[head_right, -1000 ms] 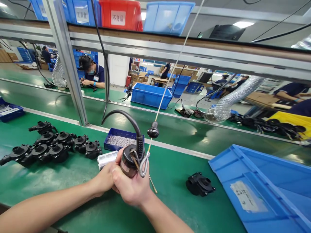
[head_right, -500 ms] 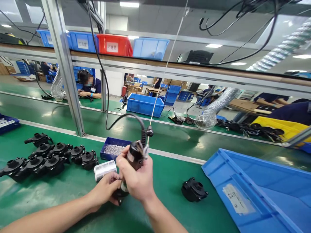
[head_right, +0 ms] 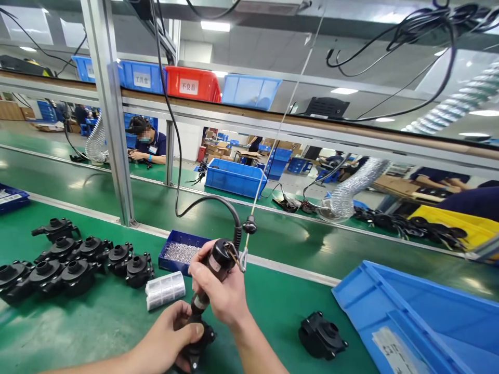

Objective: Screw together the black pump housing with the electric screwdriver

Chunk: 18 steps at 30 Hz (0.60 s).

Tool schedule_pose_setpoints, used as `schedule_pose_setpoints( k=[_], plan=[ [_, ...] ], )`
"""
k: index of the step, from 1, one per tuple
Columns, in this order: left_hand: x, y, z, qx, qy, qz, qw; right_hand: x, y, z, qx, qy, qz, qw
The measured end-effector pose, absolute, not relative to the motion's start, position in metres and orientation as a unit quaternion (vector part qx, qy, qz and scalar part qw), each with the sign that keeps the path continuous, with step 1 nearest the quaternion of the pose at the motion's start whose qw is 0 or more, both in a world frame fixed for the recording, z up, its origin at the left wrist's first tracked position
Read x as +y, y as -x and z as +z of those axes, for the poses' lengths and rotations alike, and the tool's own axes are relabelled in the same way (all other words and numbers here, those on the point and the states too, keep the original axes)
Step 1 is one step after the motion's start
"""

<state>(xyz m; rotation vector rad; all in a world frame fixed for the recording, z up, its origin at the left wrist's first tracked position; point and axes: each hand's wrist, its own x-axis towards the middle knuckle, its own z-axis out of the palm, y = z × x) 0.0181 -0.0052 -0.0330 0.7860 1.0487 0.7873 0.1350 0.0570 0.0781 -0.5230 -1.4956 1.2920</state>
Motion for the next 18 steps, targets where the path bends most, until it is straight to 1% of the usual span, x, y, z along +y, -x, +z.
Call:
schedule_pose_setpoints(
  k=[3, 4, 5, 10, 18],
  plan=[
    [-0.005, -0.016, -0.032, 0.467, -0.355, 0.351, 0.730, 0.062, -0.140, 0.085, -0.647, 0.155, 0.618, 0.418],
    [-0.005, -0.016, -0.031, 0.463, -0.356, 0.348, 0.734, 0.062, -0.141, 0.086, -0.650, 0.143, 0.631, 0.399],
    [-0.006, -0.015, -0.030, 0.460, -0.355, 0.345, 0.737, 0.062, -0.140, 0.085, -0.647, 0.145, 0.633, 0.398],
    [-0.008, -0.015, -0.027, 0.463, -0.363, 0.342, 0.733, 0.053, -0.131, 0.075, -0.607, 0.208, 0.574, 0.509],
    [-0.012, -0.015, -0.028, 0.458, -0.396, 0.332, 0.723, 0.044, -0.122, 0.072, -0.594, 0.262, 0.519, 0.555]
  ],
)
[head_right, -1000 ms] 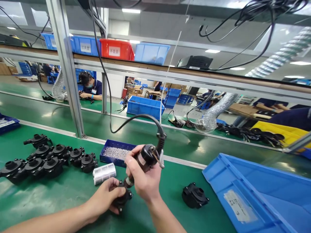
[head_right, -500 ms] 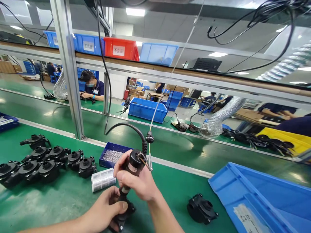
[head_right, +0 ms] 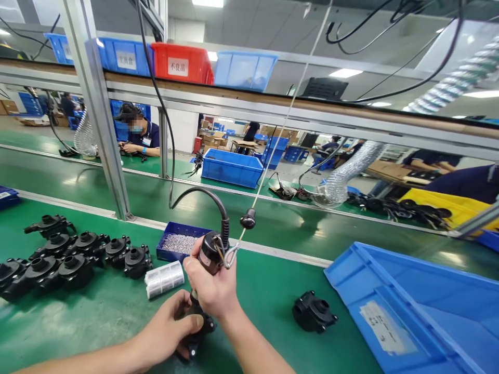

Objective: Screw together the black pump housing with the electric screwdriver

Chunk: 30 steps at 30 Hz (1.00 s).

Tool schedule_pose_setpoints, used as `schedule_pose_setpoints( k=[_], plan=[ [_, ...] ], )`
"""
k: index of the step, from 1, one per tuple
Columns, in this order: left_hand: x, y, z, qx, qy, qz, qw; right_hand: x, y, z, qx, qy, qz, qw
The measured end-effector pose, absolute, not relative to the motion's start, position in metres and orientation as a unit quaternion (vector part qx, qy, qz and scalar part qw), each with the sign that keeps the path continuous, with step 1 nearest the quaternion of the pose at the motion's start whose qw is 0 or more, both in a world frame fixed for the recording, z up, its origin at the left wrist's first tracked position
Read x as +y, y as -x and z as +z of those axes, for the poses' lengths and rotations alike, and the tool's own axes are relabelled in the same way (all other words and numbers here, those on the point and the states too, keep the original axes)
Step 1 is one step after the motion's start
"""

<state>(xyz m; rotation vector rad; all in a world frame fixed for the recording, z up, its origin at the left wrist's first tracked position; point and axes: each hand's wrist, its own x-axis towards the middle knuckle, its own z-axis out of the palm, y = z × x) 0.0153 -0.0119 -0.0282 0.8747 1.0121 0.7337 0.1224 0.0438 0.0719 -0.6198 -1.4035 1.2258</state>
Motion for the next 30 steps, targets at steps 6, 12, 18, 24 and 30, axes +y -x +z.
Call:
schedule_pose_setpoints(
  k=[6, 12, 18, 24, 30],
  plan=[
    [-0.014, -0.018, -0.040, 0.447, -0.428, 0.356, 0.700, 0.042, -0.113, 0.076, -0.577, 0.307, 0.509, 0.561],
    [-0.020, -0.019, -0.038, 0.436, -0.454, 0.359, 0.689, 0.048, -0.117, 0.086, -0.567, 0.305, 0.511, 0.569],
    [-0.006, 0.014, -0.028, 0.413, -0.607, 0.252, 0.631, 0.086, -0.159, 0.086, -0.552, 0.395, 0.449, 0.581],
    [0.014, 0.020, -0.046, 0.308, -0.690, 0.269, 0.597, 0.146, -0.200, 0.042, -0.519, 0.482, 0.407, 0.577],
    [0.002, -0.004, -0.047, 0.425, -0.682, 0.399, 0.442, 0.160, -0.248, 0.002, -0.509, 0.582, 0.335, 0.539]
  ],
)
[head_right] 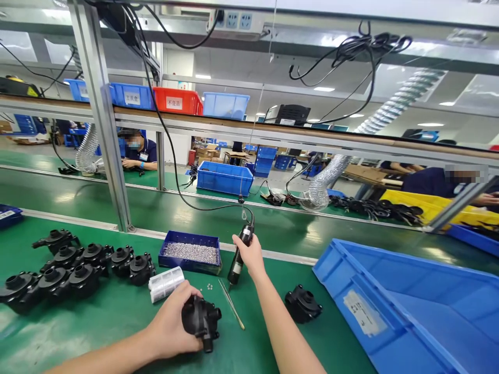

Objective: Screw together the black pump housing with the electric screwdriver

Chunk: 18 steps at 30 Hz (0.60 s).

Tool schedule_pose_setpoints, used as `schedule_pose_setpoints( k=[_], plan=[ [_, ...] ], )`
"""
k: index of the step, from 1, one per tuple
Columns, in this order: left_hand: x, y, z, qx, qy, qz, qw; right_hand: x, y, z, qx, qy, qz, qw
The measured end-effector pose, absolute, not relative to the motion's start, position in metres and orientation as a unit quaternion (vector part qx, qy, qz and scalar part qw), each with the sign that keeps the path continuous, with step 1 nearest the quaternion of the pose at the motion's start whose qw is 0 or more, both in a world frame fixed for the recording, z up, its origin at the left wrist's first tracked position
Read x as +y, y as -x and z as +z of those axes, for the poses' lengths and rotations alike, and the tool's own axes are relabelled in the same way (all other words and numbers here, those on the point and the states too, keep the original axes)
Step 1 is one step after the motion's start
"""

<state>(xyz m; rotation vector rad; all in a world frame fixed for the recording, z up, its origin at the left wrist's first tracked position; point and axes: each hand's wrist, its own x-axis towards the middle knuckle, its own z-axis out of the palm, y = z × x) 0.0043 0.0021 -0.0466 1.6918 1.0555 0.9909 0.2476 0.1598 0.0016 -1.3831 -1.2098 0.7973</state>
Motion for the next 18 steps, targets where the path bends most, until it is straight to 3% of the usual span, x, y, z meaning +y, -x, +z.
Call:
schedule_pose_setpoints(
  k=[6, 10, 15, 18],
  plan=[
    [-0.004, 0.002, -0.040, 0.470, -0.675, 0.374, 0.429, 0.111, -0.269, -0.027, -0.588, 0.639, 0.187, 0.460],
    [-0.003, 0.003, -0.040, 0.472, -0.675, 0.372, 0.428, 0.086, -0.256, -0.021, -0.688, 0.582, 0.037, 0.432],
    [-0.001, -0.001, -0.043, 0.421, -0.656, 0.360, 0.513, 0.077, -0.227, -0.021, -0.868, 0.416, 0.049, 0.268],
    [0.002, 0.001, -0.047, 0.389, -0.662, 0.312, 0.560, 0.073, -0.221, -0.028, -0.896, 0.402, 0.054, 0.181]
  ],
)
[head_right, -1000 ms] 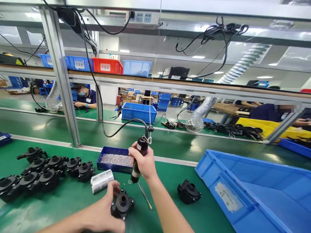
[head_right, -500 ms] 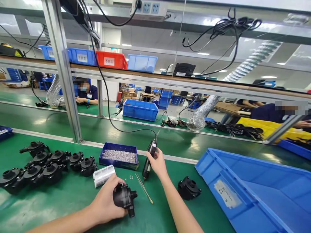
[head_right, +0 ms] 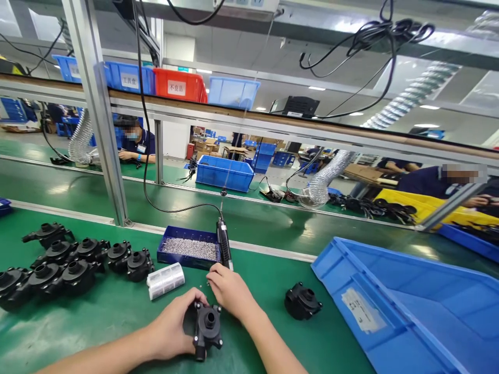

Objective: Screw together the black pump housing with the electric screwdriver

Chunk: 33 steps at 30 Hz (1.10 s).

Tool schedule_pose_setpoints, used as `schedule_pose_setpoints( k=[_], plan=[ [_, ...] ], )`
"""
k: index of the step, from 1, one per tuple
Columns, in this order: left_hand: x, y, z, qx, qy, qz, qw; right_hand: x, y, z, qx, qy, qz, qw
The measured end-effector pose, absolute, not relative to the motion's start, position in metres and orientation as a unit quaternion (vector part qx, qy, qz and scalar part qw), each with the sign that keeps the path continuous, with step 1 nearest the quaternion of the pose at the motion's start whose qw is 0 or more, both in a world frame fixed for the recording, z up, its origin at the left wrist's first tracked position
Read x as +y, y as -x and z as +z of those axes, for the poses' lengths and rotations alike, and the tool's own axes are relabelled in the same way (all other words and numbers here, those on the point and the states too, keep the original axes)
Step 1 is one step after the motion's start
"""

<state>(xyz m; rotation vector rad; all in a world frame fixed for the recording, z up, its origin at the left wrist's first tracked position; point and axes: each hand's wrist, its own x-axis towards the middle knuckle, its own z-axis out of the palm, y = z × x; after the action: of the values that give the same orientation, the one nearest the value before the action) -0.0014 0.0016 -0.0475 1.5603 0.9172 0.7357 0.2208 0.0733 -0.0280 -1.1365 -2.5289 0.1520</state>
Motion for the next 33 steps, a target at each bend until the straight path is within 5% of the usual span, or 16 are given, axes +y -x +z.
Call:
schedule_pose_setpoints(
  k=[14, 24, 33],
  plan=[
    [0.028, -0.003, -0.056, 0.421, -0.866, 0.152, 0.221, 0.060, -0.223, -0.014, -0.874, 0.476, 0.092, 0.032],
    [0.026, 0.000, -0.058, 0.450, -0.851, 0.177, 0.206, 0.056, -0.219, -0.009, -0.859, 0.497, 0.120, 0.021],
    [0.028, 0.007, -0.046, 0.558, -0.752, 0.165, 0.308, 0.058, -0.216, -0.014, -0.823, 0.556, 0.110, 0.030]
  ],
)
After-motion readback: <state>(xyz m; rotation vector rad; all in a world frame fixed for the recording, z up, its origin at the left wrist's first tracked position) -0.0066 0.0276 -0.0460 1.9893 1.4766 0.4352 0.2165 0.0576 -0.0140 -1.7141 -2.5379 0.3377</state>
